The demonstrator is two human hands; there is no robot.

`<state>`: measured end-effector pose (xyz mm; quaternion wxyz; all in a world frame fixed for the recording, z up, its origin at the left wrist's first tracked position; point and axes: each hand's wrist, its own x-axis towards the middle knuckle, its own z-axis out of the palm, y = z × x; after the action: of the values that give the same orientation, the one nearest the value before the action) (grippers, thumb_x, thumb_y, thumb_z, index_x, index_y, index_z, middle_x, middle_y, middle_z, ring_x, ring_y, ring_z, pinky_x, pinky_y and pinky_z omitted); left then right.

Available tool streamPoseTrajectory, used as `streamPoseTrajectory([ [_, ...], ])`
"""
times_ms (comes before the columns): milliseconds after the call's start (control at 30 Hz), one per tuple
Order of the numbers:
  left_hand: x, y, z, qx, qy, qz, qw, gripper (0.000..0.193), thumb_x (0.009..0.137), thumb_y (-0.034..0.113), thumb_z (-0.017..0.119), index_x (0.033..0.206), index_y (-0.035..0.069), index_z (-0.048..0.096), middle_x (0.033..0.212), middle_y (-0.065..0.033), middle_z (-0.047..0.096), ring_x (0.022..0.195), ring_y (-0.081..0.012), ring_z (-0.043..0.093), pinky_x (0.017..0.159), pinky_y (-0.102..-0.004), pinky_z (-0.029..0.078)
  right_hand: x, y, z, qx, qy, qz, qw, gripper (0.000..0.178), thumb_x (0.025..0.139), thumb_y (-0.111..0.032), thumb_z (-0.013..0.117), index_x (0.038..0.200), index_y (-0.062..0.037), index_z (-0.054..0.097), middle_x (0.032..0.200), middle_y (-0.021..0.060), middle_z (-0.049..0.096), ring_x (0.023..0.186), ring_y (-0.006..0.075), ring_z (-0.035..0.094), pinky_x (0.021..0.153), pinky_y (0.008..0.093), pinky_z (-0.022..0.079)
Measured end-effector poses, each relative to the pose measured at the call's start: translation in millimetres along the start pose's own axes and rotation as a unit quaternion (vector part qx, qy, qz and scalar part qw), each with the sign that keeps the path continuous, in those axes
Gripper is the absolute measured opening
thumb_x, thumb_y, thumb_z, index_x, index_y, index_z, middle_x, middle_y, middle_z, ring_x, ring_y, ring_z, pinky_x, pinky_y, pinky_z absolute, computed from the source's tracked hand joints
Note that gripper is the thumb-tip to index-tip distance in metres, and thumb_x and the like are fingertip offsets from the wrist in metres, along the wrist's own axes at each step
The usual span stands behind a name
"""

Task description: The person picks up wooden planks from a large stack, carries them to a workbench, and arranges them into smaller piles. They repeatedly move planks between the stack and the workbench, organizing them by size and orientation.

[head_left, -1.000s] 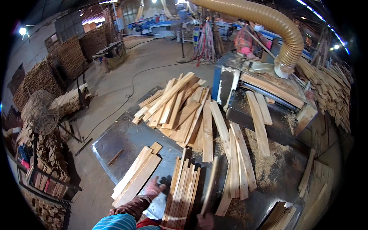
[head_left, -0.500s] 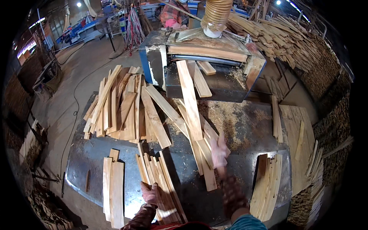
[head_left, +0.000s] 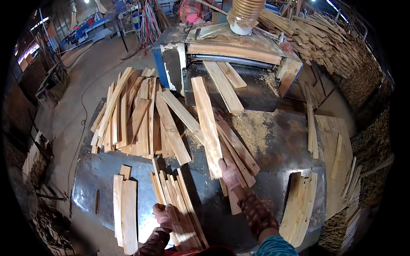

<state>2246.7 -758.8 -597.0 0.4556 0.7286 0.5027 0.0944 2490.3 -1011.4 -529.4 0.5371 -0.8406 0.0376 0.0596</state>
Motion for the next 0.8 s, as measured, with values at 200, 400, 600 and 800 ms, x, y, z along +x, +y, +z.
streamPoseTrajectory([
  [200, 21.6, -20.7, -5.7, -0.075, -0.056, -0.005, 0.996, 0.03, 0.078, 0.02, 0.075, 0.098, 0.001, 0.062, 0.084, -0.011, 0.066, 0.077, -0.0234, 0.062, 0.072, -0.0381, 0.052, -170.1, 94.8, -7.4, 0.117, -0.02, 0.12, 0.986, 0.031, 0.096, -0.032, 0.06, 0.093, -0.0011, 0.062, 0.077, 0.0166, 0.061, 0.078, 0.0265, 0.064, 0.069, 0.0367, 0.05],
  [400, 38.6, -29.9, -15.2, -0.135, -0.079, -0.047, 0.987, 0.024, 0.082, 0.018, 0.074, 0.097, 0.001, 0.066, 0.085, -0.0061, 0.068, 0.078, -0.016, 0.06, 0.073, -0.0314, 0.05, -306.3, 151.7, 2.3, -0.229, -0.342, -0.067, 0.909, 0.024, 0.096, -0.027, 0.056, 0.093, -0.0052, 0.063, 0.087, 0.0195, 0.067, 0.082, 0.0369, 0.067, 0.074, 0.0457, 0.054],
  [600, 42.8, -27.6, -23.3, -0.121, -0.094, -0.035, 0.988, 0.026, 0.084, 0.02, 0.073, 0.097, -0.001, 0.066, 0.084, -0.0078, 0.068, 0.079, -0.0172, 0.061, 0.072, -0.0332, 0.05, -266.5, 96.4, 29.9, -0.29, -0.292, -0.018, 0.911, 0.024, 0.098, -0.023, 0.048, 0.101, -0.0106, 0.068, 0.095, 0.0211, 0.069, 0.088, 0.039, 0.067, 0.076, 0.0444, 0.054],
  [800, 53.6, -46.3, -20.6, -0.097, -0.125, -0.035, 0.987, 0.025, 0.079, 0.017, 0.076, 0.095, -0.001, 0.066, 0.083, -0.0045, 0.066, 0.075, -0.0157, 0.059, 0.067, -0.0313, 0.048, -122.0, 55.4, 48.3, 0.07, -0.013, -0.019, 0.997, 0.039, 0.096, -0.032, 0.06, 0.123, -0.0037, 0.062, 0.112, 0.0218, 0.068, 0.104, 0.0359, 0.066, 0.087, 0.0407, 0.052],
])
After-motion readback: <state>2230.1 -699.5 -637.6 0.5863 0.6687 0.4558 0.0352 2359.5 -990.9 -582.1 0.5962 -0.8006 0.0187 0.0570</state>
